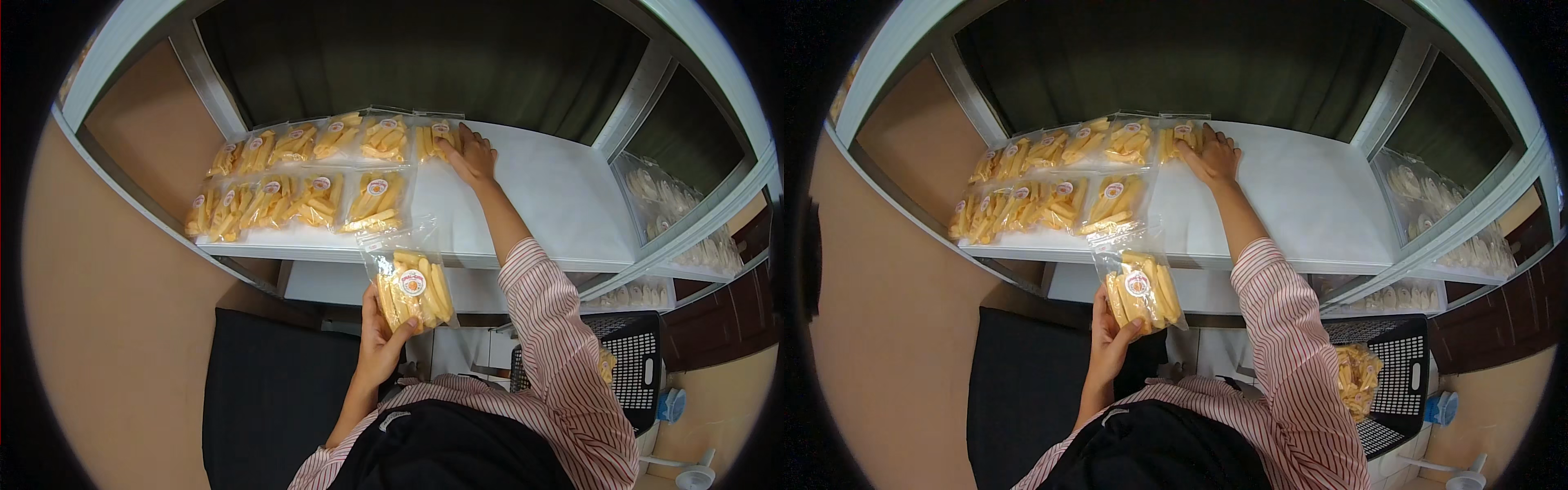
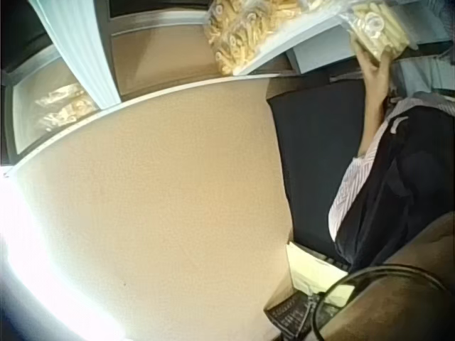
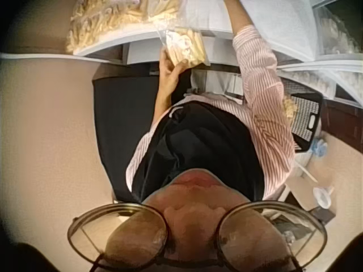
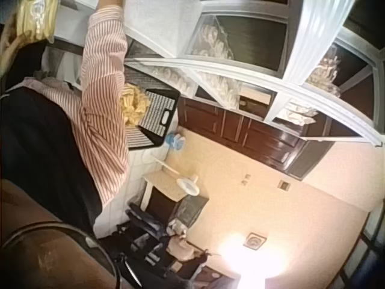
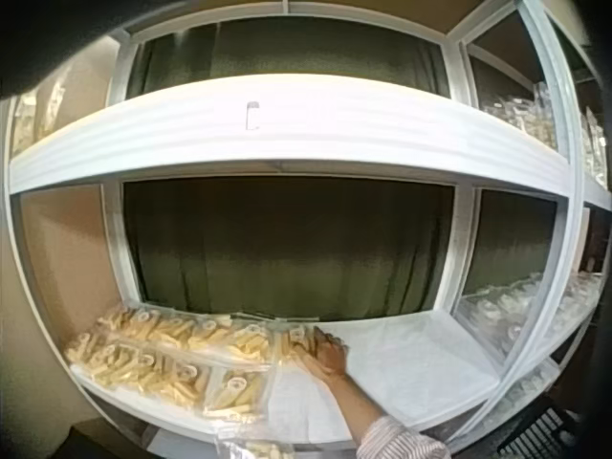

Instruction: Placing individual bags of snacks from a basket onto storage shelves.

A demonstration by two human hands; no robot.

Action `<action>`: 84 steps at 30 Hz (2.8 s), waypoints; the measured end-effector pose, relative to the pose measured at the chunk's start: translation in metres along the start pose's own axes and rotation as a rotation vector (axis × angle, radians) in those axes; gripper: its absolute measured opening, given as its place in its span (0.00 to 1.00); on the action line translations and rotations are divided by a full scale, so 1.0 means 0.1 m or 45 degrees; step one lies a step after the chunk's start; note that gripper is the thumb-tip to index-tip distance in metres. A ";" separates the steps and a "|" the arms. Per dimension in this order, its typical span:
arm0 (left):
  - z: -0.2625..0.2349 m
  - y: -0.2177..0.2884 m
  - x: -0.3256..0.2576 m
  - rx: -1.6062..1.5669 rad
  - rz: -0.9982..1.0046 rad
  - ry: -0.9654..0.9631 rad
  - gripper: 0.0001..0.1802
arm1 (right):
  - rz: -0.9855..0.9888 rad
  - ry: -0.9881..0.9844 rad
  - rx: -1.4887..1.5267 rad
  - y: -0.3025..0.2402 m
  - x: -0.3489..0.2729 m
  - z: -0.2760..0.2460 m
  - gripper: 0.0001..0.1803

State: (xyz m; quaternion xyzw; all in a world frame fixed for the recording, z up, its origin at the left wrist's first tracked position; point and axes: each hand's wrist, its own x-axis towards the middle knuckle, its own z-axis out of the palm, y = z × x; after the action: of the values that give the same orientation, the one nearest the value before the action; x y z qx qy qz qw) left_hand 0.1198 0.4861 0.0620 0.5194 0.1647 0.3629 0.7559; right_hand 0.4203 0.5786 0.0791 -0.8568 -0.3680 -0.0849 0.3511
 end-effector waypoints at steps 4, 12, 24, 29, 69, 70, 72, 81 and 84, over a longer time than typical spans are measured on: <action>0.02 0.05 0.02 -0.003 -0.007 -0.061 0.37 | 0.004 -0.116 -0.110 -0.12 -0.06 -0.10 0.42; 0.13 0.15 0.22 0.044 0.053 -0.067 0.38 | 0.037 0.262 0.005 -0.17 -0.14 -0.27 0.38; 0.30 0.32 0.73 0.713 0.493 -0.176 0.31 | -0.022 -0.301 1.257 -0.03 -1.31 -1.03 0.41; 0.03 0.39 0.96 2.082 0.826 -0.067 0.25 | 0.062 -0.231 0.667 -0.03 -1.18 -0.86 0.43; 1.41 -1.09 0.53 1.941 0.917 -0.340 0.41 | 0.938 0.812 -0.158 3.20 -4.62 -1.57 0.15; 1.43 -1.11 0.53 2.015 0.937 -0.296 0.43 | 1.124 0.732 -0.227 3.36 -4.75 -1.57 0.18; 1.44 -1.17 0.55 2.169 0.997 -0.239 0.47 | 1.166 0.680 -0.288 3.65 -4.93 -1.56 0.22; 1.38 -1.31 0.68 2.528 1.147 -0.138 0.55 | 1.195 -0.181 -0.677 4.60 -4.87 -1.53 0.43; 1.38 -1.33 0.68 2.584 1.134 -0.127 0.56 | 1.141 -0.348 -0.683 4.71 -4.87 -1.48 0.42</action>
State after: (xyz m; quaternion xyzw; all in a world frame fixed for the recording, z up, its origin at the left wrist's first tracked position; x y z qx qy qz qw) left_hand 0.3030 0.4169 0.0064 0.9242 0.1536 0.2776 -0.2125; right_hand 0.4139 -0.0252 -0.2616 -0.9927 0.0258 0.0943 0.0705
